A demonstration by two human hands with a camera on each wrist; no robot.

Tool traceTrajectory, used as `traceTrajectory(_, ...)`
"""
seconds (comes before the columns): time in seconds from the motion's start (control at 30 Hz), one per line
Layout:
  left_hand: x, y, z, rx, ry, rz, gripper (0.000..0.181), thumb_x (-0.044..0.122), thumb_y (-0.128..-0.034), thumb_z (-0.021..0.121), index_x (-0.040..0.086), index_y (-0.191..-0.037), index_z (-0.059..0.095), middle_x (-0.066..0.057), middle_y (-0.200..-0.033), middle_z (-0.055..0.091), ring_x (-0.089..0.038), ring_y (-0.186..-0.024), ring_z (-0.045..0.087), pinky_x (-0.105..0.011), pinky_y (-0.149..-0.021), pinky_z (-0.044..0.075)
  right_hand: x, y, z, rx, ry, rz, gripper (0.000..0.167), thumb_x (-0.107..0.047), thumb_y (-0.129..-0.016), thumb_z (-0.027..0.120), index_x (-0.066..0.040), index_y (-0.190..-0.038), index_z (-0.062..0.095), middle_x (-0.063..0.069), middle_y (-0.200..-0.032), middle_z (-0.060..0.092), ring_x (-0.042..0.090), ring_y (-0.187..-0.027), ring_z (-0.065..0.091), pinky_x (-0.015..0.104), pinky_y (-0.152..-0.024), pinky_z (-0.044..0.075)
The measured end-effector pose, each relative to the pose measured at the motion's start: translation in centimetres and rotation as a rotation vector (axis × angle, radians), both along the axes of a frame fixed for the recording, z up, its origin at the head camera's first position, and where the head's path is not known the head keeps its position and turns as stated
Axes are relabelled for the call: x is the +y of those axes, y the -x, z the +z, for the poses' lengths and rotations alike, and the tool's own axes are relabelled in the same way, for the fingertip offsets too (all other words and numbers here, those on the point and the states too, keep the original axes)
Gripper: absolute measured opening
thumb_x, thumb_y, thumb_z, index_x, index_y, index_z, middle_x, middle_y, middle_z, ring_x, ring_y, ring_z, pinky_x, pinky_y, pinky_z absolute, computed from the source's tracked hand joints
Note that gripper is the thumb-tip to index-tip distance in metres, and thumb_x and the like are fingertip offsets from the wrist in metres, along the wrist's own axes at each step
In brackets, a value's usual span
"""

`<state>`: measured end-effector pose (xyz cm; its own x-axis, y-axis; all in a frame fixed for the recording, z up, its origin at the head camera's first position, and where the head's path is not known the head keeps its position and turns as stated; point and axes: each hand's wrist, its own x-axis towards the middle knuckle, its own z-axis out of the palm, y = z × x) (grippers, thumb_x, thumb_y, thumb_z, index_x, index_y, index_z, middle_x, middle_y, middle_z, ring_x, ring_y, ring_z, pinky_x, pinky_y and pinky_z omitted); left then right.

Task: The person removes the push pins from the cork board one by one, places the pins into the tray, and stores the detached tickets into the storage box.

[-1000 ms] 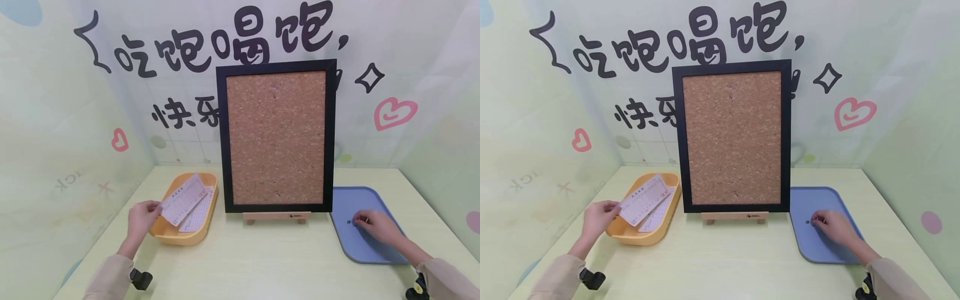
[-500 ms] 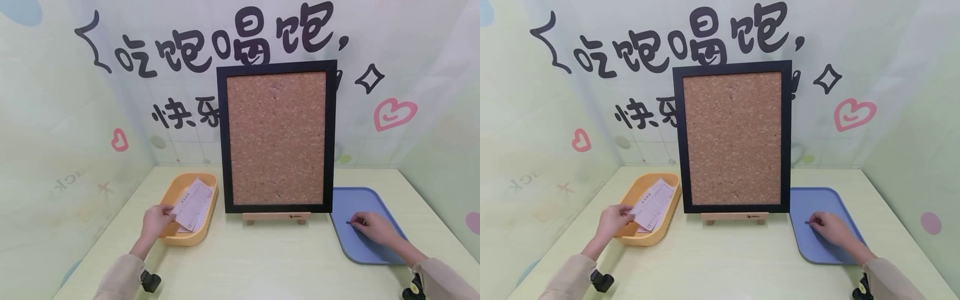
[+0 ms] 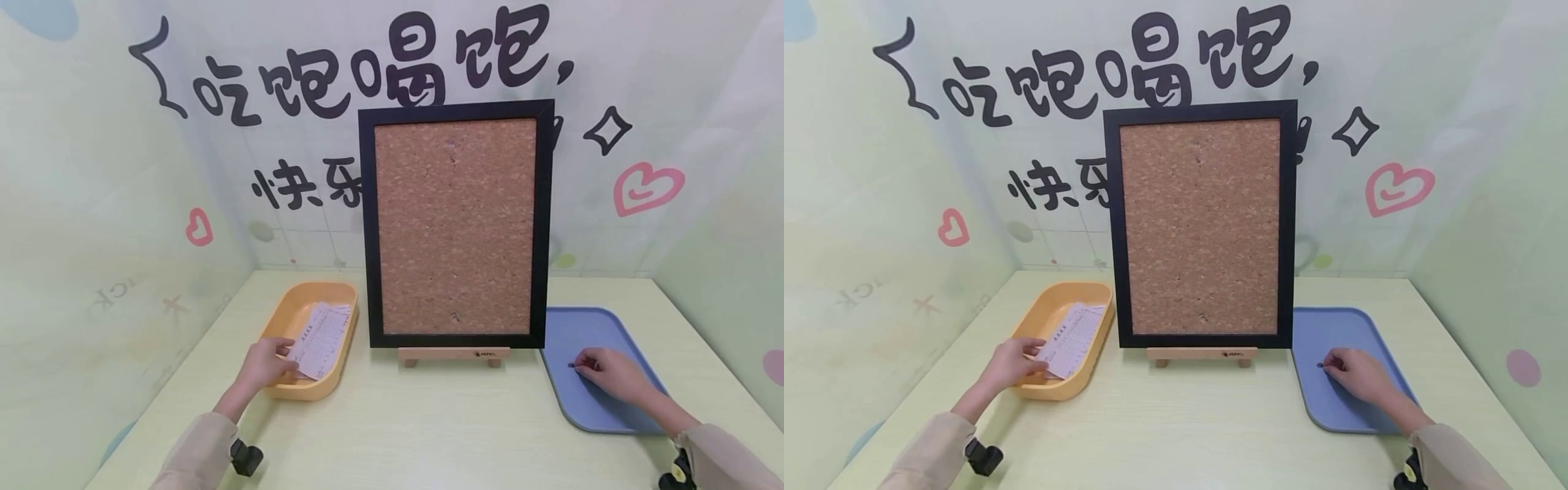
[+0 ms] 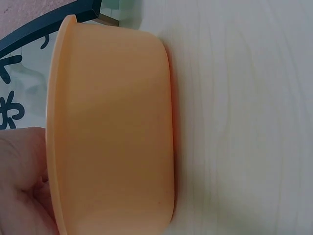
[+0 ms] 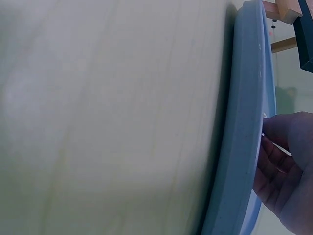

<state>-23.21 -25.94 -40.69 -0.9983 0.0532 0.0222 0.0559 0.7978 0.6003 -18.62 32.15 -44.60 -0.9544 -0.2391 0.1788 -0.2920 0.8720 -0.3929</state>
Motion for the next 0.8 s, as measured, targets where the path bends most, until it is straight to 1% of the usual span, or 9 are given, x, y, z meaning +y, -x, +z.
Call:
traceTrajectory(0.17,-0.1,0.1,-0.2,0.014,0.023,-0.057,0.045,0.001,-0.065,0.074,-0.014,-0.105,0.059,-0.018,-0.085,0.066,-0.022,-0.074,0.06,-0.028,-0.058,0.049,0.1,0.0,0.1,-0.005,-0.01,0.0,0.005,-0.01,-0.08,0.066,-0.005,-0.077,0.065,-0.005,-0.071,0.06,0.007,-0.063,0.051,0.027,-0.055,0.043)
traceTrajectory(0.3,-0.1,0.1,-0.3,0.018,0.027,-0.069,0.042,0.003,-0.0652,0.075,-0.013,-0.101,0.061,-0.016,-0.082,0.065,-0.022,-0.074,0.06,-0.029,-0.059,0.048,0.1,0.1,0.0,-0.006,-0.011,-0.005,0.006,-0.011,-0.08,0.066,-0.005,-0.078,0.065,-0.005,-0.071,0.06,0.006,-0.062,0.05,0.027,-0.054,0.042)
traceTrajectory(0.4,0.0,0.2,-0.3,0.003,0.037,-0.063,0.04,0.005,-0.0659,0.076,-0.012,-0.099,0.061,-0.013,-0.081,0.065,-0.02,-0.073,0.058,-0.029,-0.059,0.047,0.1,0.0,0.0,-0.001,-0.002,-0.006,0.007,-0.011,-0.08,0.066,-0.004,-0.077,0.064,-0.005,-0.07,0.059,0.005,-0.062,0.05,0.027,-0.054,0.042)
traceTrajectory(0.5,-0.1,0.1,0.0,-0.015,0.053,-0.067,0.041,0.008,-0.0669,0.076,-0.012,-0.099,0.061,-0.012,-0.08,0.064,-0.019,-0.071,0.057,-0.028,-0.058,0.046,0.0,-0.1,0.2,0.003,0.016,-0.005,0.006,-0.01,-0.08,0.066,-0.005,-0.077,0.064,-0.005,-0.07,0.059,0.005,-0.062,0.049,0.026,-0.054,0.042)
traceTrajectory(0.6,-0.3,-0.1,0.3,-0.048,0.04,-0.068,0.043,0.01,-0.0702,0.074,-0.014,-0.103,0.058,-0.013,-0.08,0.065,-0.018,-0.066,0.059,-0.028,-0.055,0.047,-0.1,-0.1,0.7,-0.005,0.027,-0.009,0.006,-0.01,-0.08,0.065,-0.005,-0.077,0.064,-0.006,-0.07,0.059,0.004,-0.062,0.049,0.024,-0.054,0.042)
traceTrajectory(0.7,-0.7,-0.2,0.8,-0.073,0.038,-0.056,0.045,0.011,-0.074,0.072,-0.015,-0.106,0.055,-0.013,-0.08,0.066,-0.017,-0.061,0.06,-0.027,-0.052,0.048,0.1,0.1,1.3,-0.003,0.019,0.003,0.006,-0.01,-0.081,0.064,-0.005,-0.077,0.064,-0.005,-0.07,0.059,0.005,-0.062,0.05,0.024,-0.055,0.043)
traceTrajectory(0.8,-1.2,0.1,1.3,-0.052,0.063,-0.059,0.045,0.013,-0.0766,0.07,-0.015,-0.108,0.054,-0.012,-0.079,0.066,-0.017,-0.06,0.06,-0.027,-0.053,0.048,0.5,0.5,2.2,0.016,-0.009,0.036,0.004,-0.008,-0.08,0.064,-0.004,-0.079,0.064,-0.005,-0.071,0.059,0.007,-0.062,0.052,0.025,-0.054,0.044)
